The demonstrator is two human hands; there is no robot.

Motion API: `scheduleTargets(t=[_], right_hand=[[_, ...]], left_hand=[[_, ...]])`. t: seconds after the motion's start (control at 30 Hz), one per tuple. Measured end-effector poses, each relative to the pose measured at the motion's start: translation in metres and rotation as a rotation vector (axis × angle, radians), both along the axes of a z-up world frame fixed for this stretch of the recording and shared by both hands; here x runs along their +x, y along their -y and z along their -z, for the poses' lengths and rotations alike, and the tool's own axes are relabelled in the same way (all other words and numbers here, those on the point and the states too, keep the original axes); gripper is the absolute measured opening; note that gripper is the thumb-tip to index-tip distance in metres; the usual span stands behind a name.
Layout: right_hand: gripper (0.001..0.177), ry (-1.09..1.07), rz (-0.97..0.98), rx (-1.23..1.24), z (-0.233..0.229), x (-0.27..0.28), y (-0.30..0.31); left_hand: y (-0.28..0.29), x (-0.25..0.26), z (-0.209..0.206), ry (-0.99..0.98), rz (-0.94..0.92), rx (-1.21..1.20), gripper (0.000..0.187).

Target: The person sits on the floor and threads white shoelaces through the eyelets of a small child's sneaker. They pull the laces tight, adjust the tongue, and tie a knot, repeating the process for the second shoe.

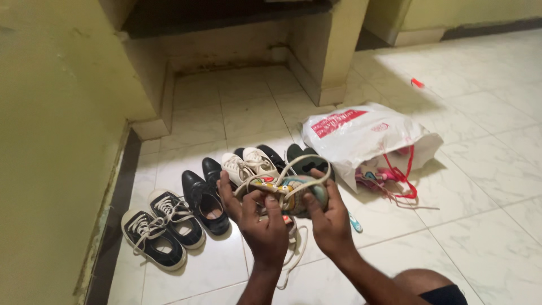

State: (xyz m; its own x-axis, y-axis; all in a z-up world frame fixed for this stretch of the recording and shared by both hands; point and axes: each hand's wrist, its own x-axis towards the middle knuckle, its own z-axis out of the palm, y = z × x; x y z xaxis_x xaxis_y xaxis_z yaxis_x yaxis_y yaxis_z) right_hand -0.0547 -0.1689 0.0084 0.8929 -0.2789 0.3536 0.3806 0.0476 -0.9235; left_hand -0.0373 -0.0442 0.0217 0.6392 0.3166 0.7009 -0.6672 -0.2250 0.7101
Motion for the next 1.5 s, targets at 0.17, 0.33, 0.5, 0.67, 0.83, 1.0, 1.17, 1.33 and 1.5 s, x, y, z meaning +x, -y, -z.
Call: scheduleTargets(t=[0.17, 0.33, 0.5, 0.67, 0.83, 1.0, 1.17, 1.33, 1.5], right_hand=[[0.043, 0.003, 0.169, -0.166, -0.007, 0.01, 0.015], [0.035, -0.006, 0.215, -0.159, -0.013, 0.031, 0.032], [0.049, 0.176, -0.147, 0.198, -0.009, 0.026, 0.047], [0.076, 0.245, -0.556, 0.344, -0.016, 0.003, 0.029], [0.069, 0.25, -0.309, 0.25, -0.023, 0.0, 0.007], [0.074, 0.272, -0.312, 0.369, -0.03, 0.007, 0.008], [0.079, 0.307, -0.304, 0.349, -0.037, 0.014, 0.018], [0.07, 0.202, -0.022, 0.45, -0.043, 0.049, 0.049], [0.077, 0.194, -0.123, 0.493, -0.056, 0.062, 0.097]], left_hand=[[0.004, 0.0, 0.005, 0.036, -0.109, 0.135, 0.004], [0.003, 0.0, 0.012, 0.192, -0.196, 0.305, 0.008], [0.005, -0.006, 0.018, 0.151, 0.21, -0.056, 0.007], [0.008, -0.008, 0.015, -0.074, 0.532, -0.613, 0.007], [-0.004, -0.017, 0.003, 0.009, 0.322, -0.309, 0.006], [-0.017, -0.026, -0.014, 0.291, 0.134, 0.074, 0.008], [-0.018, -0.034, -0.022, 0.233, 0.39, -0.06, 0.007], [-0.021, -0.064, -0.027, 0.249, 0.72, -0.52, 0.004], [-0.043, -0.083, -0.028, 0.514, 1.086, -0.677, 0.012]])
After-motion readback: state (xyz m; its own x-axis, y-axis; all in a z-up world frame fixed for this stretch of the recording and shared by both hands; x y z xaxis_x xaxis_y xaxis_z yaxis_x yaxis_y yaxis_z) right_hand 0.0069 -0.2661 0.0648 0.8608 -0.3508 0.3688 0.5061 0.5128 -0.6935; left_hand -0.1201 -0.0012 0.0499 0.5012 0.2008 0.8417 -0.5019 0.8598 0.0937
